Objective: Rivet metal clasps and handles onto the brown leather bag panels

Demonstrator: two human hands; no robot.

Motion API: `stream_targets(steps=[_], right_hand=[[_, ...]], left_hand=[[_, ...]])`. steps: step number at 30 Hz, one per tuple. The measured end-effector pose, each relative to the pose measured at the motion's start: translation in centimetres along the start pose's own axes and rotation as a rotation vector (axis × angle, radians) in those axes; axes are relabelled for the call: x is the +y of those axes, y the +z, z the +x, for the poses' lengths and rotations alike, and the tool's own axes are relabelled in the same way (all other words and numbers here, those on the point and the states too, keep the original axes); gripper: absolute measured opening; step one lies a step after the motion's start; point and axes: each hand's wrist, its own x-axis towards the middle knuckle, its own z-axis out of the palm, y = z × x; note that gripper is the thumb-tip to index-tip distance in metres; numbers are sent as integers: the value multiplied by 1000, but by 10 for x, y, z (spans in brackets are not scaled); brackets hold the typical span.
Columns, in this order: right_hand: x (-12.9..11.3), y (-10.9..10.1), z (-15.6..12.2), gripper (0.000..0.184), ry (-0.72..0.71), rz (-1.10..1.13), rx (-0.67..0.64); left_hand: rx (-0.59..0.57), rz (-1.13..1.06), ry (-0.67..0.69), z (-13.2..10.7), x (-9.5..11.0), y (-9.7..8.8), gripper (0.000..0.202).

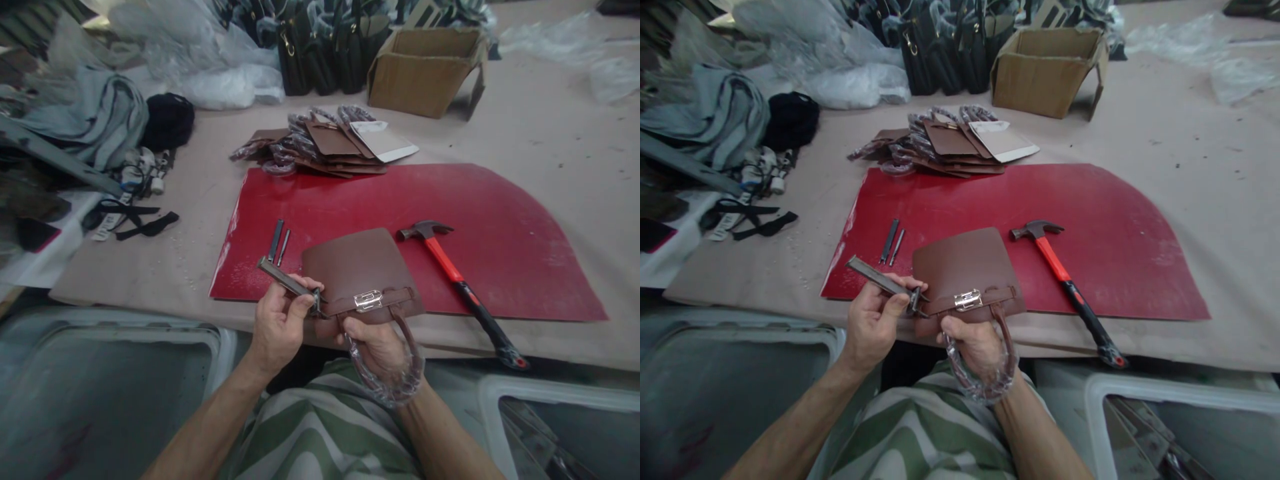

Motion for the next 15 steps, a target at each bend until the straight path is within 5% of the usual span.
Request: stream_targets(steps=[15], right_hand=[[-1,3,-4,18,-95,-158,-112]], left_hand=[[8,213,243,-13,-6,-4,15]])
